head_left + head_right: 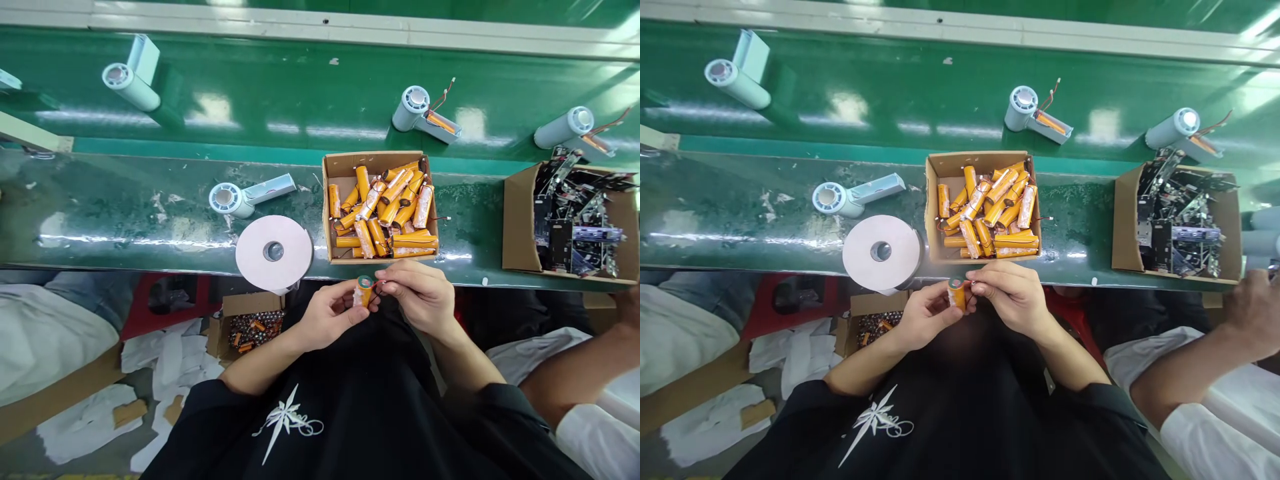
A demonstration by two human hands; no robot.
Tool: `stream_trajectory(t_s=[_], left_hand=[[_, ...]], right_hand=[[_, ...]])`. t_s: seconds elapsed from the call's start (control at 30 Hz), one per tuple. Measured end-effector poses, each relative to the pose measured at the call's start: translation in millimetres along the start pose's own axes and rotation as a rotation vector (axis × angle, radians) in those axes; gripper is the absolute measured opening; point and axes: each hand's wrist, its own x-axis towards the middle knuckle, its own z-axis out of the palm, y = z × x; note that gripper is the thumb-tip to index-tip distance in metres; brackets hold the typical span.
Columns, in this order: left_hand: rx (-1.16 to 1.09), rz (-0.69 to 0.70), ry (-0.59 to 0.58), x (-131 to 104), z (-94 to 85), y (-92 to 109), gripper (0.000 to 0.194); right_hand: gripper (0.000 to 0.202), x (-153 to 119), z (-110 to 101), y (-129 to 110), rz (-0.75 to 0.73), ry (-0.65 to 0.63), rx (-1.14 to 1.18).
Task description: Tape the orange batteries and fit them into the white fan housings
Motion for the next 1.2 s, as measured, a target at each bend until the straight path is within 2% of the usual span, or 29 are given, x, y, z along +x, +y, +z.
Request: stream_trajectory(t_s=[0.07,0.17,0.3,0.4,0.5,0.57,0.67,0.73,0.87,0.97,1.1,1.2], left_hand=[[0.015,0.016,0.0,1,-0.4,3,0.046],[0.081,0.03,-0.06,2,-1.8,8,0.046],[0.276,0.061,-0.105,4,-3.1,14,0.041],[0.429,0.052,-0.078,3,-3.5,14,0.045],[0.543,0.055,-0.033,1,-3.6,13,0.045],[0.623,0.098,0.006,0,-3.5,12,0.043],[0.718,0.225,0.047,-1,-3.7,13,0.038],[0.741,0.318,0.061,0,-4.0,15,0.036],[0.705,0.393,0.071,3,-6.4,20,0.034],[0.626,0.366,0.065,5,-9.4,22,0.035],[0.498,0.243,0.084,7,-10.4,22,0.038],[0.414,0.207,0.092,8,-8.4,21,0.039]], right_hand=[[0.026,0,-1,-1,0.027,0.037,-0.029],[0.019,-2,1,-2,0.076,0.064,-0.04],[0.016,-6,7,-1,0.165,0.05,0.083],[0.018,-7,10,1,0.243,0.164,0.231],[0.021,-6,5,0,0.205,0.27,0.236],[0.025,-3,-1,-2,0.185,0.208,0.204],[0.052,1,-6,-6,0.158,-0.09,0.12],[0.055,4,-5,-8,0.085,-0.238,0.06],[0.037,5,4,-5,-0.054,-0.226,0.061],[0.044,3,8,0,-0.116,-0.205,0.055],[0.056,1,10,5,-0.222,-0.227,0.006],[0.065,1,11,4,-0.259,-0.219,-0.009]])
